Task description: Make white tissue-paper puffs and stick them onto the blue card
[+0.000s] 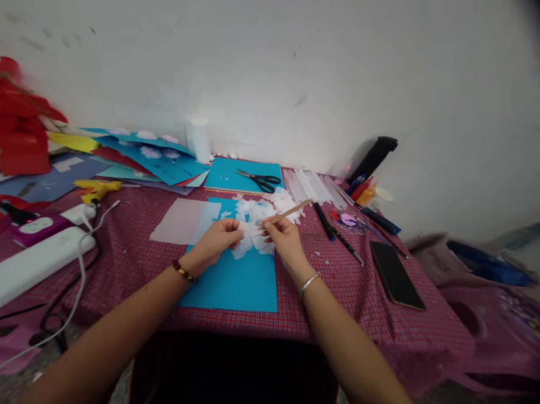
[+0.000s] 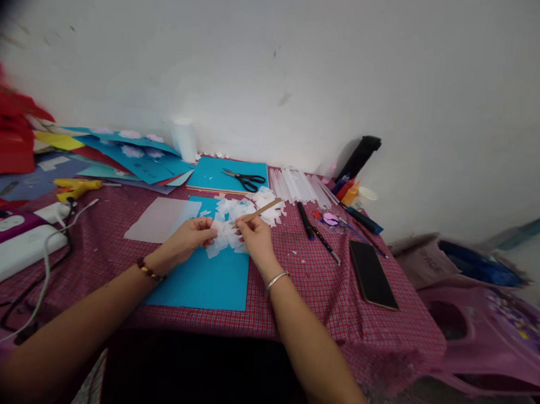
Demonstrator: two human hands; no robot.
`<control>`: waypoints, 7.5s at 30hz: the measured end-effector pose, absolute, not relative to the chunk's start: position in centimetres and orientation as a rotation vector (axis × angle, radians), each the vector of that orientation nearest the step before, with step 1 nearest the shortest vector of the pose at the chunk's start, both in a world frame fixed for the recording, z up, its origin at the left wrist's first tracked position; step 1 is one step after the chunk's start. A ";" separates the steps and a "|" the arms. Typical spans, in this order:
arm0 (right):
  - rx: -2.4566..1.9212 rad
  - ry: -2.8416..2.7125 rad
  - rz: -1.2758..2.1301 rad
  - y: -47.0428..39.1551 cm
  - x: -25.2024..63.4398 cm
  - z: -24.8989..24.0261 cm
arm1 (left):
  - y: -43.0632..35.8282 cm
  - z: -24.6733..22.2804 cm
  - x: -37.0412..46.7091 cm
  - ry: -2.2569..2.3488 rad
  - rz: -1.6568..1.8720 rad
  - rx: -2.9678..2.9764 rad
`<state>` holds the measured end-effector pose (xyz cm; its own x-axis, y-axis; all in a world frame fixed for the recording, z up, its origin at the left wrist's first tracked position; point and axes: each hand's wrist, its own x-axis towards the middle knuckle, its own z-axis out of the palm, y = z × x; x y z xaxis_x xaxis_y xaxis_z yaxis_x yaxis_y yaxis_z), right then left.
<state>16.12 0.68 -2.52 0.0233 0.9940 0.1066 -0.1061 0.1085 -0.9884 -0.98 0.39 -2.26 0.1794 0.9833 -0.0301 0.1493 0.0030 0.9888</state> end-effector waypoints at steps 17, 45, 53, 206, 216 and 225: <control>-0.930 -1.083 1.386 0.0 16.9 -1.1 | 0.1 -1.3 -1.5 0.784 0.927 1.346; -1.011 -1.308 1.322 1.0 18.1 -1.9 | 0.6 -1.0 -2.0 1.294 1.205 1.698; -0.965 -1.372 1.298 0.8 17.9 -2.1 | 1.0 -1.2 -0.7 1.035 0.917 1.639; -1.400 -2.197 0.840 2.2 23.7 -0.1 | 13.0 0.5 -2.8 1.250 0.330 2.238; -1.301 -2.147 0.863 2.3 24.2 -0.8 | 13.6 -0.4 -0.7 1.166 0.117 2.473; -1.299 -2.145 0.868 2.4 24.3 -1.3 | 17.3 0.2 3.1 1.210 0.332 2.203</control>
